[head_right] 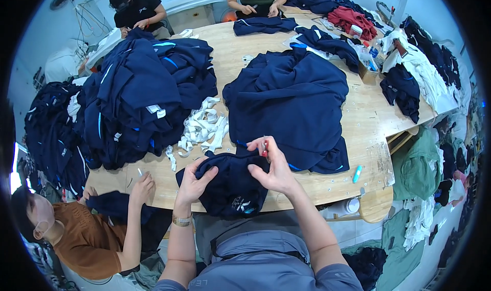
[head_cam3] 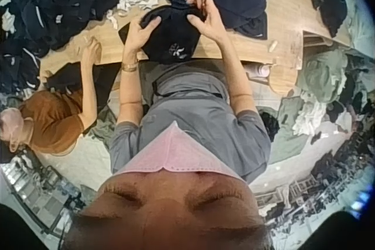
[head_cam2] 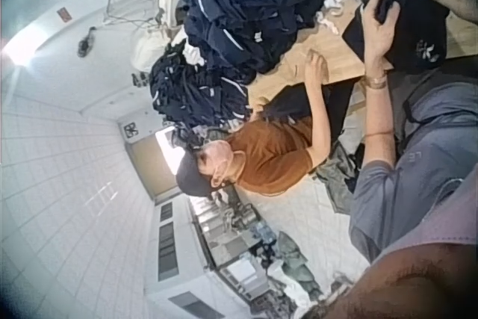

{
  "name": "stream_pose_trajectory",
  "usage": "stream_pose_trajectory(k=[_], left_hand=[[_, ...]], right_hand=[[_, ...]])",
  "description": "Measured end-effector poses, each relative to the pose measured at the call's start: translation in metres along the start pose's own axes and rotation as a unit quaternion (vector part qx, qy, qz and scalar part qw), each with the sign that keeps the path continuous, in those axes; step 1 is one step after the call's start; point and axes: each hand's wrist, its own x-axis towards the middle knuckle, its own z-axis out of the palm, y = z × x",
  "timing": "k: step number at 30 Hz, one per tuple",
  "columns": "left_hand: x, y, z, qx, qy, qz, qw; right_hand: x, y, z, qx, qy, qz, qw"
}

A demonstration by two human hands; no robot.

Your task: Trimming loose threads from blue garments using a small pair of thread snips.

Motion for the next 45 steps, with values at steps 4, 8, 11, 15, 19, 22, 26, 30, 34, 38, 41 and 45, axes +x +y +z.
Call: stream_pose_trajectory(k=[4, 8, 11, 15, 19, 22, 26, 30, 34, 38, 41, 45], left_hand=[[-0.001, -0.003, -0.001, -0.070, -0.059, 0.011, 0.996], [-0.004, -0.007, 0.004, -0.207, -0.046, -0.023, 0.977], [-0.004, -0.009, 0.006, -0.251, -0.059, 0.009, 0.966], [-0.006, -0.008, 0.007, -0.235, -0.009, -0.036, 0.971], [-0.004, -0.010, 0.010, -0.209, -0.036, -0.031, 0.977], [-0.004, -0.011, 0.009, -0.164, -0.047, -0.009, 0.985], [-0.006, 0.005, 0.013, -0.033, -0.033, 0.017, 0.999], [-0.006, 0.002, 0.012, -0.044, -0.008, 0.003, 0.999], [-0.005, 0.002, 0.016, -0.058, 0.037, 0.020, 0.997], [-0.001, 0.001, 0.020, -0.025, 0.040, 0.039, 0.998], [-0.004, 0.001, 0.018, -0.020, 0.023, 0.002, 1.000], [-0.005, 0.002, 0.016, -0.029, 0.023, -0.021, 0.999]], right_hand=[[0.008, -0.024, 0.013, -0.055, -0.052, 0.012, 0.997], [0.006, -0.011, 0.027, -0.049, -0.054, 0.014, 0.997], [0.004, -0.014, 0.027, -0.025, -0.058, 0.013, 0.998], [0.006, -0.017, 0.029, 0.031, 0.003, -0.068, 0.997], [0.006, -0.034, 0.032, -0.085, -0.001, -0.068, 0.994], [0.005, -0.023, 0.033, -0.166, -0.002, -0.109, 0.980], [0.007, -0.025, 0.034, 0.019, 0.064, 0.017, 0.998], [0.008, -0.026, 0.023, 0.154, 0.100, 0.036, 0.982], [0.004, -0.038, 0.019, 0.028, -0.003, 0.037, 0.999], [0.001, -0.036, 0.026, -0.094, -0.040, -0.005, 0.995], [0.003, -0.036, 0.026, -0.079, -0.025, 0.033, 0.996], [0.007, -0.036, 0.021, -0.048, -0.006, -0.019, 0.999]])
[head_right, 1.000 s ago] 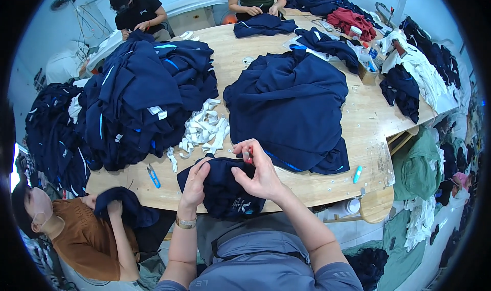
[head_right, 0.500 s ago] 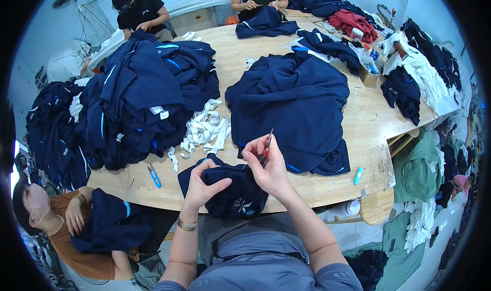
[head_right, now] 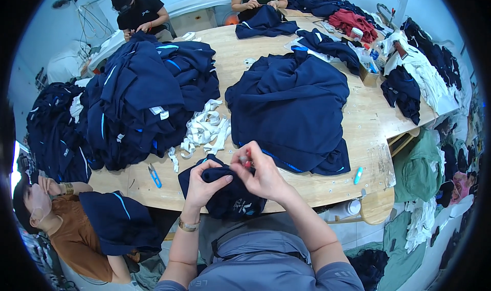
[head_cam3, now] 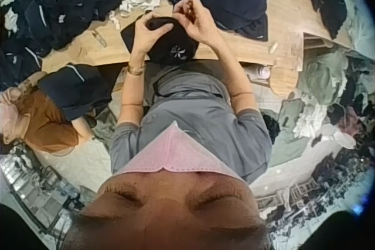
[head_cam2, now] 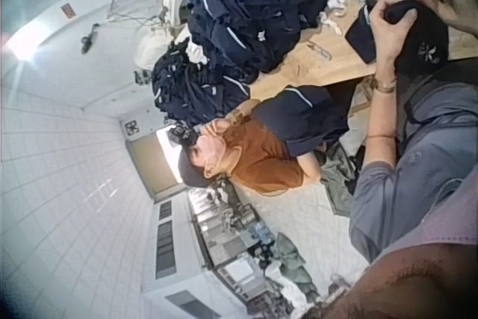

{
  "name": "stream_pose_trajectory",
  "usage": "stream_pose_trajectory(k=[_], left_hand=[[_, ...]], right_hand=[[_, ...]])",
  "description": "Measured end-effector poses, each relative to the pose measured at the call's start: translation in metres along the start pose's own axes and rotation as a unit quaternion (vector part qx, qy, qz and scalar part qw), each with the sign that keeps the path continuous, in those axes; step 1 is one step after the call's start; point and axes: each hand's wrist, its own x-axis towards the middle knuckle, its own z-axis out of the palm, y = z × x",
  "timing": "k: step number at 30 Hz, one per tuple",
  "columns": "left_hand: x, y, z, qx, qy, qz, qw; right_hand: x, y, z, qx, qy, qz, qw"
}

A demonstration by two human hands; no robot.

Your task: Trimming loose threads from blue garments using a small pair of thread snips.

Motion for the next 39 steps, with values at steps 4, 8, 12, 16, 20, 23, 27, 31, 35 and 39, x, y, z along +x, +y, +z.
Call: stream_pose_trajectory(k=[4, 8, 12, 16, 20, 23, 27, 31, 35, 39], left_hand=[[0.003, -0.004, 0.001, 0.016, 0.008, 0.046, 0.999], [0.001, 0.002, 0.004, 0.023, 0.006, 0.022, 0.999], [-0.001, 0.003, 0.000, -0.004, 0.047, 0.010, 0.999], [-0.002, 0.003, 0.002, 0.012, 0.055, 0.028, 0.998], [-0.001, 0.005, 0.010, 0.085, 0.062, 0.071, 0.992], [-0.001, 0.004, 0.010, 0.070, 0.059, 0.057, 0.994], [-0.002, 0.001, 0.005, 0.061, 0.066, 0.055, 0.994], [0.000, -0.001, 0.005, 0.050, 0.067, 0.049, 0.995], [0.000, 0.000, 0.003, 0.021, 0.074, 0.030, 0.997], [0.001, 0.001, 0.004, 0.001, 0.059, 0.012, 0.998]], right_hand=[[0.000, 0.002, 0.008, -0.049, -0.075, -0.071, 0.993], [-0.002, 0.012, 0.009, -0.077, -0.034, -0.108, 0.991], [-0.002, 0.004, 0.001, 0.258, 0.078, -0.008, 0.963], [-0.004, 0.002, -0.003, 0.078, 0.010, 0.003, 0.997], [-0.005, 0.009, 0.013, -0.111, -0.051, -0.108, 0.987], [-0.003, 0.012, 0.014, -0.140, -0.044, -0.178, 0.973], [-0.005, 0.009, 0.013, 0.025, 0.009, -0.023, 0.999], [-0.010, 0.015, 0.006, 0.310, 0.064, 0.059, 0.947], [-0.012, 0.004, -0.017, 0.447, -0.048, 0.043, 0.892], [-0.011, 0.017, -0.023, 0.053, -0.056, 0.082, 0.994]])
